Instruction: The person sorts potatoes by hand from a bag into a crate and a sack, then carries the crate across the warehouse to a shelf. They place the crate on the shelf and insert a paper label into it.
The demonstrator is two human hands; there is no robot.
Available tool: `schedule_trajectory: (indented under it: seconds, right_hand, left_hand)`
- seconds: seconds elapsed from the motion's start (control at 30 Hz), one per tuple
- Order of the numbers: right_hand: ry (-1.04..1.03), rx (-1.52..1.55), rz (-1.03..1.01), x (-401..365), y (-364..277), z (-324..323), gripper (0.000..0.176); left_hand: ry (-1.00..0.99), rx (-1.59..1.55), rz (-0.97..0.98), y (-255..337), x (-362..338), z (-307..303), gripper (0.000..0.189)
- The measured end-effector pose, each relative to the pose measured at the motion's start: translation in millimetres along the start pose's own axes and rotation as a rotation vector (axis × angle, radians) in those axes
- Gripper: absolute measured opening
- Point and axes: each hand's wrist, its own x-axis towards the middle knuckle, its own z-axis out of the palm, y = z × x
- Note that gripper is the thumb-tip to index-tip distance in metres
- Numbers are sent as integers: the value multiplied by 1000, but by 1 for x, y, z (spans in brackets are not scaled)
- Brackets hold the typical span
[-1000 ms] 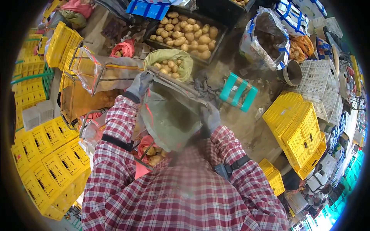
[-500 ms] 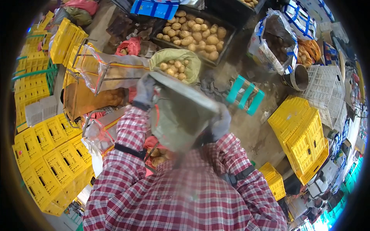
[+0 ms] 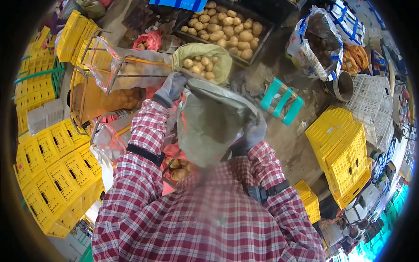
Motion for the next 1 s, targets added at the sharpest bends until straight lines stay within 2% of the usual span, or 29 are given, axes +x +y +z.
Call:
schedule_trajectory:
  seconds: [0.03, 0.1, 0.17, 0.2, 0.27, 0.3, 0.33, 0.4, 0.5, 0.6, 0.7, 0.8, 0.87, 0.9, 0.93, 1.0]
  right_hand:
    - [7, -4, -39, -7, -12, 2, 37]
    - [-17, 59, 98, -17, -16, -2, 39]
    - [-54, -143, 7, -32, -23, -6, 39]
    - [24, -47, -34, -34, -22, 1, 38]
    - [-42, -45, 12, -29, -36, 4, 36]
    - [-74, -39, 33, -26, -44, 7, 35]
    - [-73, -121, -66, -27, -37, 8, 33]
    - [-64, -286, -267, -26, -21, 11, 31]
    - [-78, -32, 24, -36, -33, 12, 31]
    - [-170, -47, -177, -46, -81, 10, 37]
    - [-172, 17, -122, -48, -99, 12, 42]
    - [-56, -36, -74, -34, -117, 16, 38]
    - [25, -15, -97, -16, -110, 16, 35]
    - [26, -16, -47, -12, -98, 15, 34]
    - [27, -14, 5, -11, -80, 14, 32]
    - [43, -125, -15, -13, -55, 12, 25]
  left_hand:
    - [-64, 341, 88, -2, -2, -8, 15]
    - [-89, 1063, 330, -4, -6, -23, 17]
    - [-2, 670, 159, -20, -9, -30, 18]
    - [60, 431, 70, -29, -9, -37, 18]
    - [-47, 613, 282, -47, 1, -59, 21]
    - [-78, 661, 330, -50, 2, -65, 22]
    - [-107, 707, 379, -53, 2, -70, 23]
    - [-116, 708, 351, -26, -7, -49, 23]
    - [-109, 660, 260, -24, -8, -46, 25]
    - [-25, 415, 100, -46, 5, -56, 27]
    - [114, 75, -10, -56, 15, -52, 25]
    - [-100, 772, 401, -40, 8, -54, 25]
    - [-103, 785, 297, -27, -3, -45, 27]
    - [-104, 793, 245, -19, -9, -39, 29]
    - [-121, 679, 260, -12, -13, -30, 30]
    - [-179, 821, 446, -7, -14, -30, 31]
